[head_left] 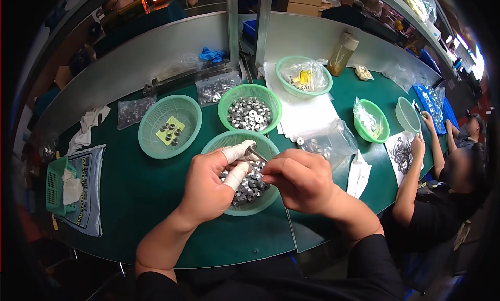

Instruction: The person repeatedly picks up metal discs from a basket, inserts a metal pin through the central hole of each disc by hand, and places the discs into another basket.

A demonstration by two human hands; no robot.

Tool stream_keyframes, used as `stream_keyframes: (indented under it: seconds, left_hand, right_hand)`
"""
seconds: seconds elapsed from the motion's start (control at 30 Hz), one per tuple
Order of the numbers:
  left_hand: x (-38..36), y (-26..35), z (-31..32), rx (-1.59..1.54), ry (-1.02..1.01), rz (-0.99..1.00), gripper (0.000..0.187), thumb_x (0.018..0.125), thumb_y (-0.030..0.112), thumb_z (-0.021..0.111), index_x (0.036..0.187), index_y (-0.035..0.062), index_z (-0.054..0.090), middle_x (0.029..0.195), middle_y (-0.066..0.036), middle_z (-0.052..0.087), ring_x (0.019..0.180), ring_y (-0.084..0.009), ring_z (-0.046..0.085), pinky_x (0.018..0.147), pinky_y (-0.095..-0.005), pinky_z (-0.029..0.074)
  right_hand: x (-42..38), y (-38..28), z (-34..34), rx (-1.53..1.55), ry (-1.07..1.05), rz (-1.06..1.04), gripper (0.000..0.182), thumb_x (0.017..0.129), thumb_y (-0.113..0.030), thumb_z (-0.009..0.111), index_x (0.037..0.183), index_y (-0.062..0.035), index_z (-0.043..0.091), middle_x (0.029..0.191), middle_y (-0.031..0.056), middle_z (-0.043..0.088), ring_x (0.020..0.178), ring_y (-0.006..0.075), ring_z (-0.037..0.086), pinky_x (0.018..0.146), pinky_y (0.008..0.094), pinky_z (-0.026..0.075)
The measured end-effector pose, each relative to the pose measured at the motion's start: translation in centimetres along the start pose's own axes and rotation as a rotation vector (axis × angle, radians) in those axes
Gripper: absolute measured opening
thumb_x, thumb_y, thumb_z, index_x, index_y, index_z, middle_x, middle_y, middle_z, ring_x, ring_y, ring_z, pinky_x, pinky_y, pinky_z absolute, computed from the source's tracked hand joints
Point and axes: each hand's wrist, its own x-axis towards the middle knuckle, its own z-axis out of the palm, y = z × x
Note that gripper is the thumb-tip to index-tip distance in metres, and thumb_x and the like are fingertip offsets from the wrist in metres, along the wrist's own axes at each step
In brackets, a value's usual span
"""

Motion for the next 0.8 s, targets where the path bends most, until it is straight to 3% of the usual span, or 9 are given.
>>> stream_keyframes:
  seconds: [0.23, 0.33, 0.37, 0.43, 0.53, 0.63, 0.73, 0.8]
  left_hand:
    - [-0.2, 0.4, -0.2, 0.149, 0.025, 0.190, 0.028, 0.089, -0.005, 0.069, 0.117, -0.0044, 0.071, 0.095, -0.013, 0.075, 0.082, -0.0140, 0.070, 0.077, -0.0275, 0.056]
    - [0.0, 2.0, -1.1, 0.307, -0.068, 0.190, 0.031, 0.087, -0.003, 0.073, 0.118, -0.0028, 0.070, 0.097, -0.010, 0.073, 0.086, -0.0126, 0.068, 0.075, -0.0278, 0.054]
    - [0.1, 2.4, -1.2, 0.361, -0.081, 0.216, 0.031, 0.085, 0.001, 0.077, 0.115, -0.0020, 0.071, 0.094, -0.011, 0.073, 0.084, -0.0143, 0.068, 0.073, -0.0289, 0.054]
    - [0.3, 2.9, -1.5, 0.470, -0.108, 0.267, 0.033, 0.080, 0.007, 0.084, 0.110, -0.0003, 0.072, 0.088, -0.012, 0.072, 0.080, -0.0176, 0.068, 0.068, -0.0310, 0.053]
    - [1.4, 2.0, -1.7, 0.613, -0.097, 0.664, 0.031, 0.073, 0.009, 0.083, 0.101, -0.0002, 0.072, 0.086, -0.013, 0.068, 0.073, -0.0286, 0.066, 0.064, -0.0370, 0.054]
    - [1.6, 2.0, -1.9, 0.655, -0.136, 0.732, 0.037, 0.070, 0.012, 0.084, 0.102, -0.0002, 0.071, 0.088, -0.012, 0.066, 0.076, -0.0318, 0.064, 0.064, -0.0395, 0.053]
    - [1.6, 1.8, -1.9, 0.655, -0.176, 0.730, 0.036, 0.071, 0.013, 0.083, 0.100, -0.0021, 0.069, 0.084, -0.012, 0.062, 0.073, -0.0322, 0.062, 0.063, -0.0410, 0.051]
    - [1.5, 1.6, -2.2, 0.641, -0.233, 0.694, 0.032, 0.084, 0.025, 0.077, 0.098, -0.0018, 0.067, 0.083, -0.014, 0.063, 0.072, -0.0328, 0.062, 0.064, -0.0404, 0.051]
  right_hand:
    - [0.0, 0.1, -0.8, 0.187, -0.031, 0.095, 0.012, 0.082, 0.003, 0.074, 0.091, -0.0014, 0.068, 0.076, 0.0111, 0.066, 0.064, 0.0252, 0.065, 0.057, 0.0339, 0.051]
    - [-0.1, 0.7, -1.3, 0.423, -0.068, 0.253, 0.005, 0.087, 0.000, 0.071, 0.092, -0.0003, 0.068, 0.075, 0.0098, 0.067, 0.062, 0.0183, 0.064, 0.057, 0.0294, 0.050]
    - [-0.3, 0.9, -1.5, 0.529, -0.095, 0.298, 0.005, 0.094, -0.004, 0.067, 0.094, 0.0009, 0.068, 0.073, 0.0057, 0.067, 0.062, 0.0104, 0.062, 0.057, 0.0264, 0.048]
    - [-0.4, 0.9, -1.9, 0.677, -0.151, 0.381, 0.008, 0.097, -0.007, 0.065, 0.096, 0.0011, 0.068, 0.075, 0.0033, 0.066, 0.064, 0.0076, 0.060, 0.058, 0.0248, 0.047]
    - [-0.3, 0.7, -2.7, 0.861, -0.224, 0.486, 0.013, 0.101, -0.011, 0.063, 0.099, 0.0012, 0.067, 0.078, 0.0011, 0.065, 0.068, 0.0052, 0.058, 0.059, 0.0226, 0.046]
    - [0.1, 0.6, -3.2, 0.951, -0.277, 0.563, 0.015, 0.103, -0.013, 0.061, 0.102, 0.0008, 0.067, 0.081, 0.0006, 0.065, 0.071, 0.0052, 0.057, 0.061, 0.0217, 0.045]
    - [0.3, 0.4, -3.2, 0.962, -0.283, 0.601, 0.015, 0.103, -0.012, 0.060, 0.101, 0.0008, 0.066, 0.082, 0.0007, 0.065, 0.072, 0.0054, 0.057, 0.062, 0.0217, 0.045]
    - [0.3, 0.3, -3.0, 0.936, -0.269, 0.585, 0.014, 0.101, -0.011, 0.062, 0.098, 0.0018, 0.066, 0.081, 0.0021, 0.065, 0.070, 0.0066, 0.058, 0.061, 0.0223, 0.046]
